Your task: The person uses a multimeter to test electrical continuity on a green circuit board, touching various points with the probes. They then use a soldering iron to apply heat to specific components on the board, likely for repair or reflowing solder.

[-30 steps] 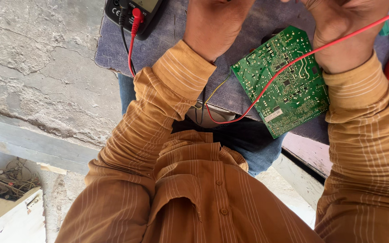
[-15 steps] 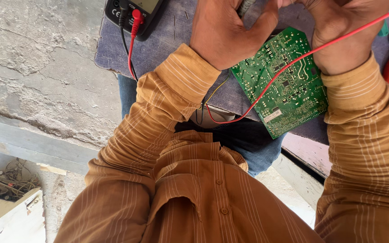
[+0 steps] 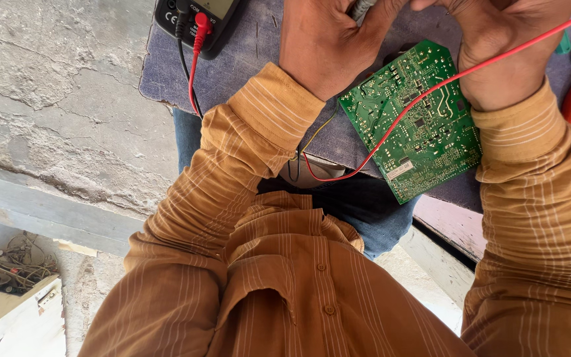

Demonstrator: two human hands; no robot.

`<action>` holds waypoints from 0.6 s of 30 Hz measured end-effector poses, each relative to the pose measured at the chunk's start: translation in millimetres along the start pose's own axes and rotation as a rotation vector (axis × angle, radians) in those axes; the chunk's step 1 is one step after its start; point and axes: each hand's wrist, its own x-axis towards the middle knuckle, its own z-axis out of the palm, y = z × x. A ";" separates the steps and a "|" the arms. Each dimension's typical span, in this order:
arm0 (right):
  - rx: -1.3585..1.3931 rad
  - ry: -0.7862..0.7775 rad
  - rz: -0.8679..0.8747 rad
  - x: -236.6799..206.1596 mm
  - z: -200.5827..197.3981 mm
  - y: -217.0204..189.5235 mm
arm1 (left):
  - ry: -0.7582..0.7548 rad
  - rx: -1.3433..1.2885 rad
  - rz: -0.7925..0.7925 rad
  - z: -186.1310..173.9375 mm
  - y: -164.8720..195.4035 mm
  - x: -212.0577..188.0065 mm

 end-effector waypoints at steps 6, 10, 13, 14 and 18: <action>-0.012 -0.008 -0.001 0.2 -0.9 -0.6 | -0.012 0.010 -0.016 -1.7 -3.0 -2.3; -0.023 -0.010 -0.008 -0.1 -1.2 -0.3 | 0.009 -0.112 -0.053 -0.3 -3.1 -3.4; -0.028 -0.013 -0.015 -0.7 -0.8 0.5 | 0.008 -0.042 -0.083 -0.9 -4.7 -2.8; -0.031 -0.013 -0.017 -1.0 -0.6 0.9 | 0.008 -0.019 -0.078 -1.2 -5.3 -2.5; -0.041 -0.021 -0.028 -2.4 0.1 2.2 | 0.003 -0.009 -0.062 -2.1 -5.6 -2.1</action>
